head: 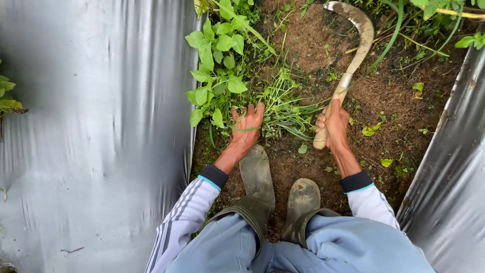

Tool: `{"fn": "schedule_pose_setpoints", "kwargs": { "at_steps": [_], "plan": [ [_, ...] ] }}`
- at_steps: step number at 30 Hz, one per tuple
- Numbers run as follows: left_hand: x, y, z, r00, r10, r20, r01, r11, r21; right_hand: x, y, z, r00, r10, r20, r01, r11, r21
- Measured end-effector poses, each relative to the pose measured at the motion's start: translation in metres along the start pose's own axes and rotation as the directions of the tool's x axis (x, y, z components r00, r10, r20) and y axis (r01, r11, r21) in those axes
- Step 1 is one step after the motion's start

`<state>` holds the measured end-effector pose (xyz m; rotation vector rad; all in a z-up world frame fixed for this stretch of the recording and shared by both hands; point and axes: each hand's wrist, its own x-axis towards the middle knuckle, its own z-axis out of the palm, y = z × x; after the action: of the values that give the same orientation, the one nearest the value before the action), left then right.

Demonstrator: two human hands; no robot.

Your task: The person uses a sickle to cut weeds and grass growing along the edge of a plastic-covered garden bed. They gather the cut vegetation by hand and then pull out larger weeds and ferns from the base of a tomato plant.

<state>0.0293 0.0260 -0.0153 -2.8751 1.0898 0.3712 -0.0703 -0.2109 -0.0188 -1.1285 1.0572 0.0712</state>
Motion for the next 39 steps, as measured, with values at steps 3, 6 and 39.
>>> {"fn": "schedule_pose_setpoints", "kwargs": {
  "at_steps": [3,6,39],
  "plan": [
    [0.002,0.003,-0.014,1.0,-0.001,0.03,0.001,1.0,0.008,-0.034,0.005,-0.005,0.954,0.165,0.249,-0.11,0.97,-0.218],
    [0.001,0.005,-0.023,1.0,-0.014,0.018,0.014,1.0,0.025,-0.008,0.023,0.001,0.979,0.102,0.175,-0.082,0.99,-0.119],
    [-0.003,0.021,-0.036,1.0,0.014,-0.027,-0.01,0.989,0.148,0.036,-0.007,0.011,0.999,0.005,0.034,-0.006,0.999,0.033]
  ]
}}
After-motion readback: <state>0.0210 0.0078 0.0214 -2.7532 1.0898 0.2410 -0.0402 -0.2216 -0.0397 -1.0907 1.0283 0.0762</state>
